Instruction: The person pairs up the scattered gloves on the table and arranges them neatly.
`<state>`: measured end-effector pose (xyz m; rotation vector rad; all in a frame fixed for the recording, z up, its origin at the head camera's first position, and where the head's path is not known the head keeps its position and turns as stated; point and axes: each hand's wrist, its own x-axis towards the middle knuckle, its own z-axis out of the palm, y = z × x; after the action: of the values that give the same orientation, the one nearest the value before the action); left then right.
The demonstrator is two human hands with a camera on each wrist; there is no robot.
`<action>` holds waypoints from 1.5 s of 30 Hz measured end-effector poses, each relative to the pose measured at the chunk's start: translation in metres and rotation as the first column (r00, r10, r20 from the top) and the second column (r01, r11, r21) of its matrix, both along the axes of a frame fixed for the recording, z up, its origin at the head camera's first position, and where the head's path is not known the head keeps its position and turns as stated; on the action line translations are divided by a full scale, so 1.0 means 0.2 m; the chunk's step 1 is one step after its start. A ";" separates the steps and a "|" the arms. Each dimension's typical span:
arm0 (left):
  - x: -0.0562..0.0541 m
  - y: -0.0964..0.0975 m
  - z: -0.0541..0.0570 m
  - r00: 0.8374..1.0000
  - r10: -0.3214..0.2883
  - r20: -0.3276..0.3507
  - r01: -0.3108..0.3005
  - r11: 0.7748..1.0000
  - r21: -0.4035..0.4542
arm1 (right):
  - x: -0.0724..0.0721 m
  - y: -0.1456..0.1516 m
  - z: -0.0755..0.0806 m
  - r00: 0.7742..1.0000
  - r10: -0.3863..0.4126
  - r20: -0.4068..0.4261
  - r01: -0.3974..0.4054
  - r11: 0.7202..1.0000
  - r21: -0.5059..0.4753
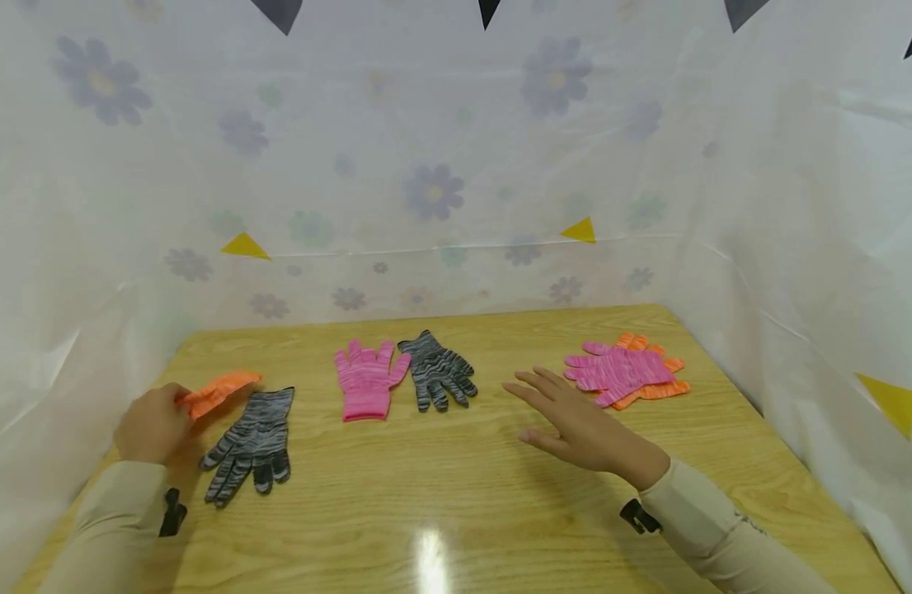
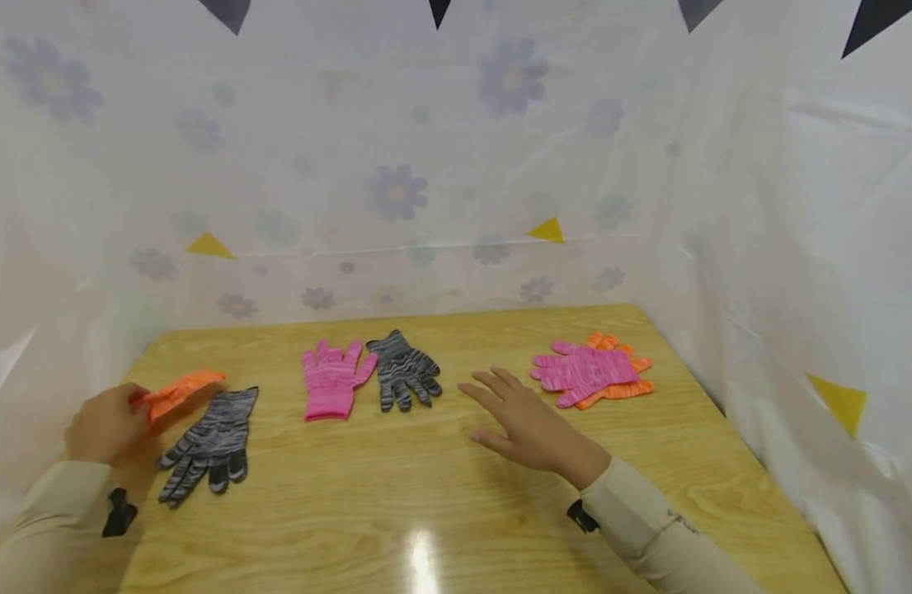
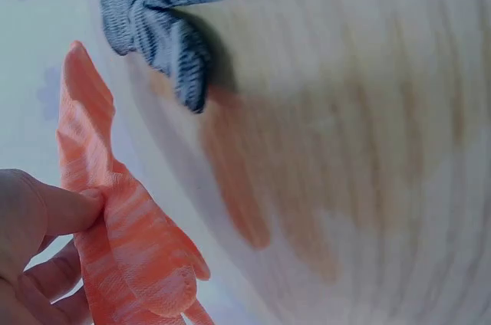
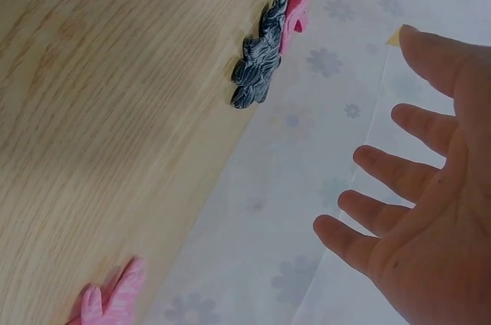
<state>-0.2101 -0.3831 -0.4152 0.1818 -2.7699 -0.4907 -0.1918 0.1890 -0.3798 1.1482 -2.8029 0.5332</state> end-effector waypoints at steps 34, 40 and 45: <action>0.00 0.20 0.28 0.958 -0.201 -0.206 0.200 0.980 -0.026 | 0.00 0.01 0.02 0.999 -0.014 0.044 0.014 1.000 -0.011; 0.00 0.26 0.32 0.951 -0.232 -0.204 0.232 0.972 -0.025 | 0.01 0.01 0.01 0.999 -0.017 0.049 0.018 1.000 -0.013; 0.01 0.32 0.34 0.934 -0.280 -0.223 0.278 0.960 -0.045 | 0.01 0.01 0.01 0.999 -0.017 0.051 0.018 1.000 -0.017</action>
<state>-0.2079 -0.3194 -0.3471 -0.2612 -2.5812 -0.5260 -0.1906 0.1913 -0.3775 1.1212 -2.8419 0.5924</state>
